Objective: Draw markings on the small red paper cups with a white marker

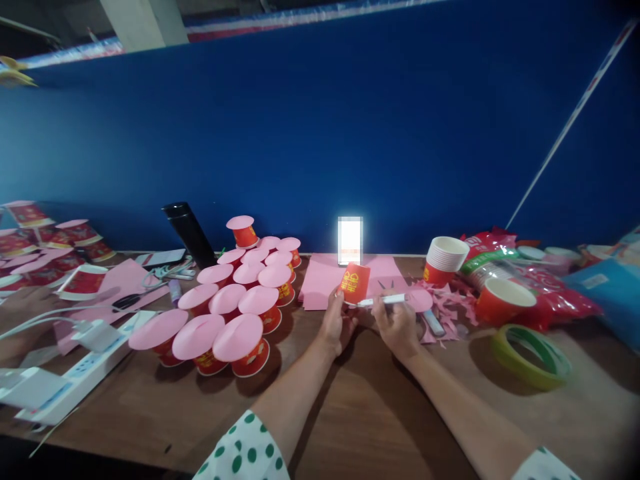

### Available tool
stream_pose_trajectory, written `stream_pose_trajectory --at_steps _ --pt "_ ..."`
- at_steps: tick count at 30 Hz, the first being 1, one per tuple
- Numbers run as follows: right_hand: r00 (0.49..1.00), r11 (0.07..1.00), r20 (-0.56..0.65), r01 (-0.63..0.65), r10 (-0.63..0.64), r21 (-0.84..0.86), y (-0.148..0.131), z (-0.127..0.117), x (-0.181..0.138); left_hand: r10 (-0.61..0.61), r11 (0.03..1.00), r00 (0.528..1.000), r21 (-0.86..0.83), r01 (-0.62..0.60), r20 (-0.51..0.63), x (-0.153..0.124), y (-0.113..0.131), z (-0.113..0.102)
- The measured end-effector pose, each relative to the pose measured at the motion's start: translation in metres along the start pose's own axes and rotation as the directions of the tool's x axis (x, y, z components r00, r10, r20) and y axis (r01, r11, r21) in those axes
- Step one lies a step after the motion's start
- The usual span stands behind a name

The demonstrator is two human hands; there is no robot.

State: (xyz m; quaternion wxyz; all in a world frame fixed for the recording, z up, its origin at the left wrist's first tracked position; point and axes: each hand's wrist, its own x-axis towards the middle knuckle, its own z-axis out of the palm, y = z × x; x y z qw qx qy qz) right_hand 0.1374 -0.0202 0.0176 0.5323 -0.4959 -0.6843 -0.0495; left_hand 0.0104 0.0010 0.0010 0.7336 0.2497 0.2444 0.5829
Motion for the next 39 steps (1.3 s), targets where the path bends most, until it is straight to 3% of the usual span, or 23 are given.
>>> stream_pose_trajectory --at_steps 11,27,39 --pt "0.999 0.999 -0.017 0.04 -0.041 -0.033 0.0008 0.002 -0.0012 0.013 1.0 0.999 -0.005 -0.013 0.034 -0.0013 0.0004 0.0022" --pt "0.997 0.998 -0.082 -0.005 -0.001 -0.066 0.0021 -0.0019 0.0008 -0.027 1.0 0.999 0.003 0.027 0.046 0.0009 -0.0017 -0.002" --pt "1.0 1.0 -0.002 0.027 -0.027 -0.005 0.0004 -0.0022 0.0025 -0.035 0.999 0.999 -0.022 0.035 0.001 0.0027 -0.0015 -0.0026"
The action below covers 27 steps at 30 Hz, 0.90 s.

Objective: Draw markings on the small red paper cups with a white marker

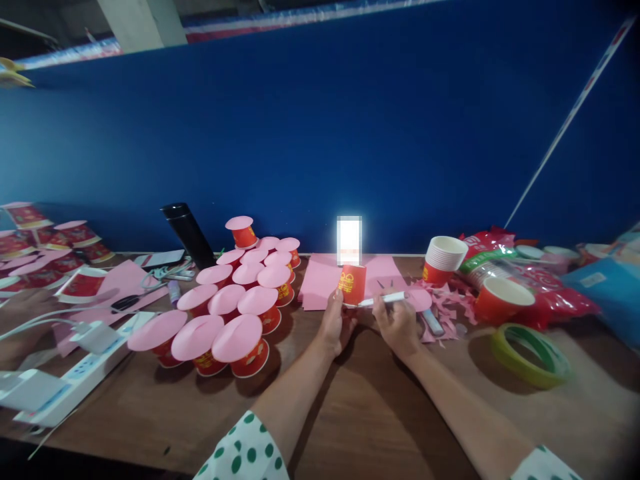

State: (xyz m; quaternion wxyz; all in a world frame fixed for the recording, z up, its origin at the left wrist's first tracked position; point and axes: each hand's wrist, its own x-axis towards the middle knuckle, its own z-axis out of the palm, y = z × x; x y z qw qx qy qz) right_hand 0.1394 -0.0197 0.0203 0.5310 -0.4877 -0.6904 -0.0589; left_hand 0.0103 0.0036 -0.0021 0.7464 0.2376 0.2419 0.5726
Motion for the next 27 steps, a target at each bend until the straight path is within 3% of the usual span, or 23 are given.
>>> stream_pose_trajectory --at_steps 9,27 --pt "0.999 0.999 -0.015 -0.03 0.03 0.014 -0.0019 0.0005 -0.002 0.033 0.999 0.992 0.007 -0.034 0.122 -0.0027 0.0003 0.0032" --pt "0.999 1.0 -0.034 0.0 0.0 -0.023 -0.0015 0.0003 -0.0007 0.054 0.998 0.996 0.025 -0.056 0.072 -0.0019 -0.0012 0.0034"
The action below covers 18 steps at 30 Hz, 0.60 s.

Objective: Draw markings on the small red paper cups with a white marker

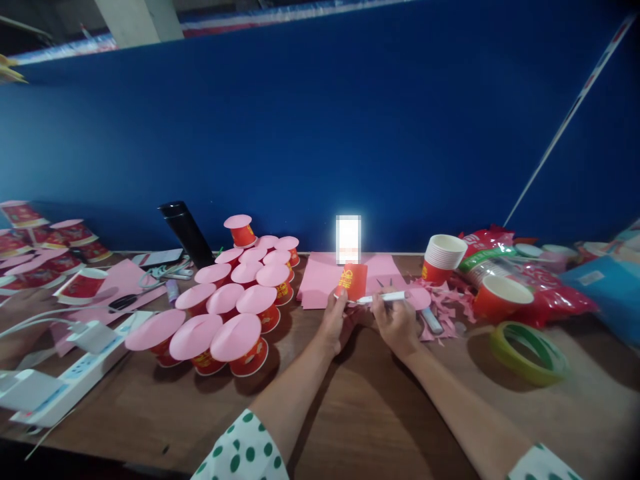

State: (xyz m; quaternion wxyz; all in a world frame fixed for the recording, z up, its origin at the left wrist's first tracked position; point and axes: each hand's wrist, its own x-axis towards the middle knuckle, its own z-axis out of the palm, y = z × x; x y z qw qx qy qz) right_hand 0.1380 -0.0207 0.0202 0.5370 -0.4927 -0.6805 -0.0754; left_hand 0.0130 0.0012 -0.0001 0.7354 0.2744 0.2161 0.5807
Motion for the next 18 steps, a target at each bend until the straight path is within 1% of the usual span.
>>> stream_pose_trajectory --at_steps 9,12,15,18 --pt "0.996 0.998 -0.081 -0.031 0.027 -0.051 0.0063 0.0002 0.0013 -0.03 1.0 1.0 -0.007 0.029 -0.01 0.0011 -0.0013 -0.0027" --pt "0.995 0.998 -0.09 -0.035 0.03 -0.055 0.0071 0.0002 0.0013 -0.038 0.999 0.999 -0.006 0.038 -0.004 0.0013 -0.0015 -0.0032" --pt "0.997 0.998 -0.071 -0.027 0.023 -0.051 0.0058 -0.0008 0.0017 -0.044 0.999 0.999 -0.007 0.044 -0.024 0.001 -0.001 -0.0026" --pt "1.0 1.0 -0.003 -0.026 0.026 -0.01 0.0038 -0.0024 0.002 -0.044 0.999 0.998 -0.012 0.043 -0.04 0.0009 -0.0003 -0.0019"
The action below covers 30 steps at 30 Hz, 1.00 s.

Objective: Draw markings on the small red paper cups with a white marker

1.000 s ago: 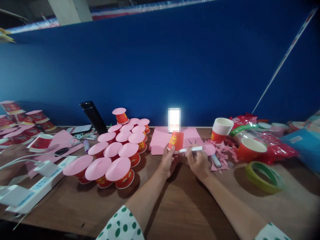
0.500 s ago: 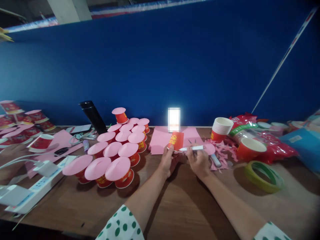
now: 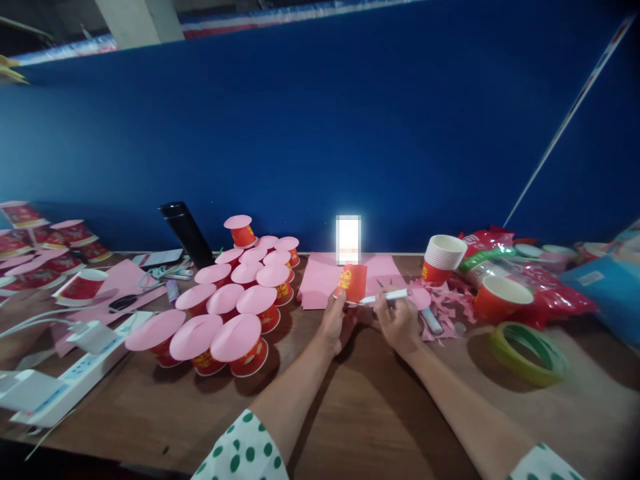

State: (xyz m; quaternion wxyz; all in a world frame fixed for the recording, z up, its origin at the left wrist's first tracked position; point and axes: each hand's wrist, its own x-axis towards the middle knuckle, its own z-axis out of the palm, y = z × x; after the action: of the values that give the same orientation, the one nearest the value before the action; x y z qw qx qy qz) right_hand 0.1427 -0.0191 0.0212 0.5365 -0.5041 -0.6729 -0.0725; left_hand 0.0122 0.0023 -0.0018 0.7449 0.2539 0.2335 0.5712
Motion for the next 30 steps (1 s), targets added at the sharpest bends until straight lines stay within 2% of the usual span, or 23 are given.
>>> stream_pose_trajectory --at_steps 3,7,15,30 --pt "0.999 0.999 0.044 -0.028 0.026 0.039 -0.0021 -0.001 -0.0003 -0.005 1.0 1.0 0.012 0.005 -0.002 -0.0002 0.0002 0.0001" --pt "0.999 0.998 0.038 -0.028 0.026 0.064 -0.0043 -0.0003 -0.0011 0.005 0.999 1.0 0.032 -0.005 0.001 -0.0008 0.0001 0.001" --pt "0.998 0.999 0.044 -0.036 0.035 0.028 -0.0038 0.0007 -0.001 0.029 1.0 1.0 0.009 -0.029 0.001 -0.002 0.0011 0.0034" --pt "0.997 0.998 -0.061 -0.053 0.052 -0.024 0.0044 0.0031 -0.002 -0.044 0.999 0.999 0.026 0.044 0.003 0.0007 -0.0013 -0.003"
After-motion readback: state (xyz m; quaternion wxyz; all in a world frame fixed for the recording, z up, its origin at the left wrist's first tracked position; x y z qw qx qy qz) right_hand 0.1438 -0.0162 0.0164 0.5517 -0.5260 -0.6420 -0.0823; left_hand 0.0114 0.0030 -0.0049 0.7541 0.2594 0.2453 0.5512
